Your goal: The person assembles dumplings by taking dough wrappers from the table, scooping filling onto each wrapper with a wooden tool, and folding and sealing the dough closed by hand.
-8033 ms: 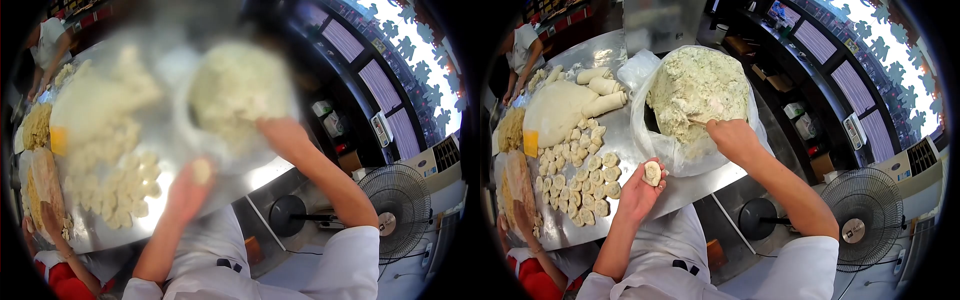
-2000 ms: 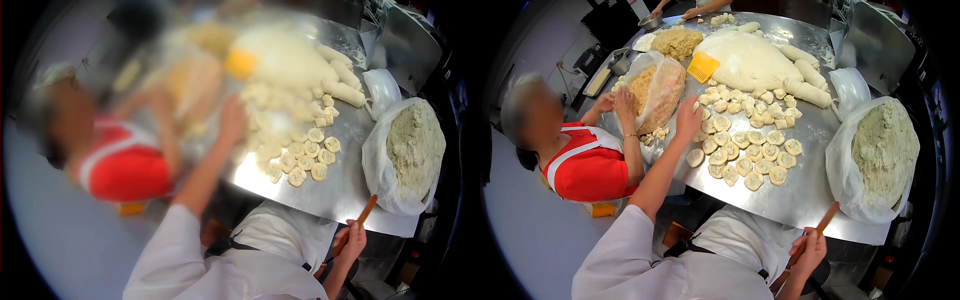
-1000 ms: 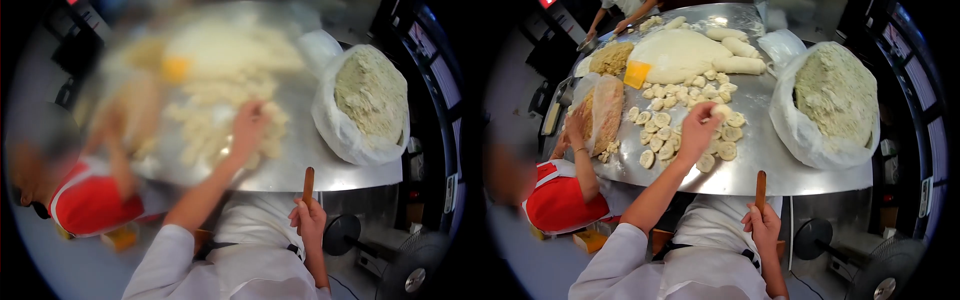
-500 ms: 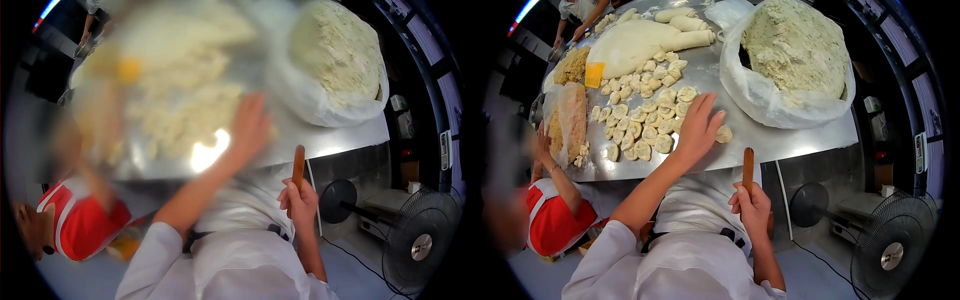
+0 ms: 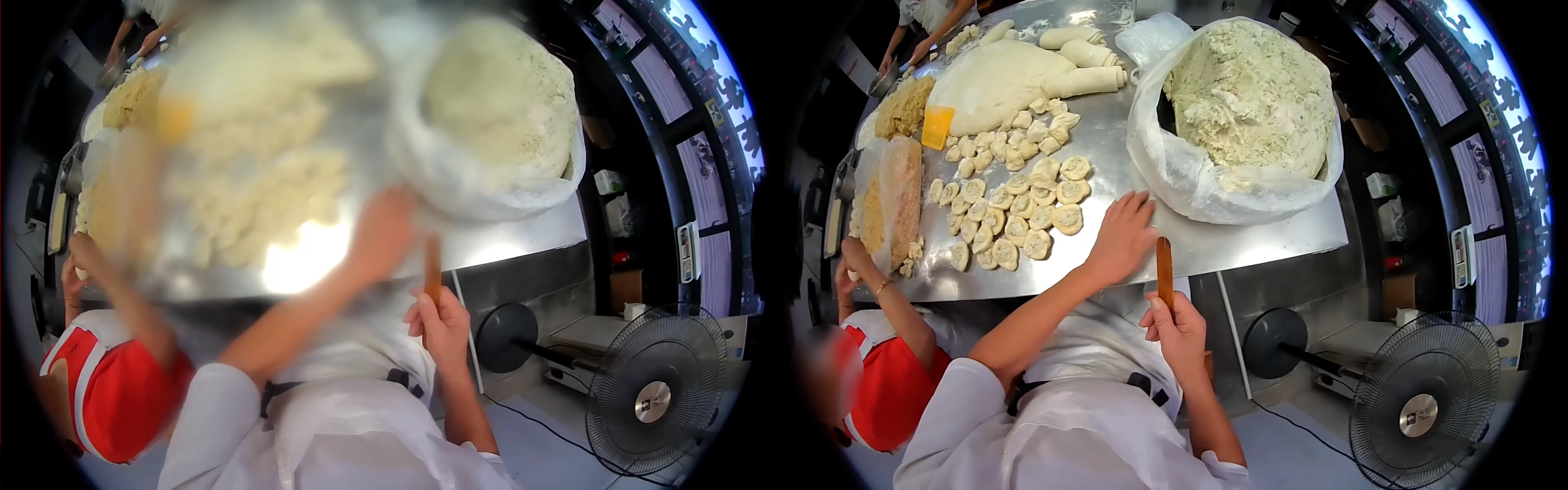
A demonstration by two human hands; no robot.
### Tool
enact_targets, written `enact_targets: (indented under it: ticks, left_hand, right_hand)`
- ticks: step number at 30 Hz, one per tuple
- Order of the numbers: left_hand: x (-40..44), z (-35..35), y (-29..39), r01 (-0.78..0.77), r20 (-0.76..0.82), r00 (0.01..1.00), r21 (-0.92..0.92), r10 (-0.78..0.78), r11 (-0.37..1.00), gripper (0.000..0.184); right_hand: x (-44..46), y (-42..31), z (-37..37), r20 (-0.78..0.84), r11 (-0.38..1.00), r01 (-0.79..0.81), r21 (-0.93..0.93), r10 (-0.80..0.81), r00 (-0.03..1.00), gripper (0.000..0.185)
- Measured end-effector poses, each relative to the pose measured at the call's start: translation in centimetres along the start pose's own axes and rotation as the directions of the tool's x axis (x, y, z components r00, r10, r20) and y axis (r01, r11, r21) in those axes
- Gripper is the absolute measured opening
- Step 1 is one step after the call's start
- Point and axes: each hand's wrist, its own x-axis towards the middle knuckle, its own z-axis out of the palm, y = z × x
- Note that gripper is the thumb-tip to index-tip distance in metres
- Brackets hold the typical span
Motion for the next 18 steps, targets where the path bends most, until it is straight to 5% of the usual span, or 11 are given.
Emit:
enact_targets:
  ticks: [5, 8, 9, 12, 15, 17, 18]
  left_hand:
    - [-3.7, 1.1, -3.0, -0.074, -0.168, 0.983, -0.015, 0.07, 0.997, 0.04]
    - [-2.9, -2.4, -2.1, 0.068, 0.037, 0.997, -0.253, -0.061, 0.965, 0.026]
    - [-3.2, -1.9, -2.6, -0.049, -0.09, 0.996, -0.302, 0.023, 0.952, 0.017]
    - [-3.8, 0.0, -3.8, 0.3, 0.097, 0.943, -0.657, -0.317, 0.691, 0.015]
    - [-4.6, 0.8, -4.4, 0.349, 0.213, 0.909, -0.858, -0.358, 0.377, 0.021]
    - [-4.8, -1.4, -2.4, 0.438, 0.38, 0.842, -0.896, -0.383, 0.075, 0.037]
    - [-5.1, -0.5, -2.9, 0.449, 0.421, 0.857, -0.893, -0.297, 0.027, 0.054]
  right_hand:
    - [0.5, -1.9, -2.1, -0.069, 0.998, 0.04, -0.038, -0.042, 0.997, 0.023]
    - [1.3, -3.2, -4.1, -0.09, 0.987, 0.112, -0.118, -0.123, 0.988, 0.022]
    - [1.7, -4.1, -4.7, -0.099, 0.971, 0.149, -0.189, -0.169, 0.981, 0.021]
    - [2.7, -7.2, -6.0, -0.14, 0.939, 0.207, -0.274, -0.251, 0.958, 0.02]
    - [5.3, -10.2, -8.4, -0.137, 0.839, 0.207, -0.503, -0.314, 0.94, 0.02]
    - [7.7, -11.9, -10.2, -0.159, 0.771, 0.157, -0.617, -0.318, 0.935, 0.02]
    - [8.9, -12.9, -11.4, -0.099, 0.689, 0.209, -0.693, -0.379, 0.92, 0.02]
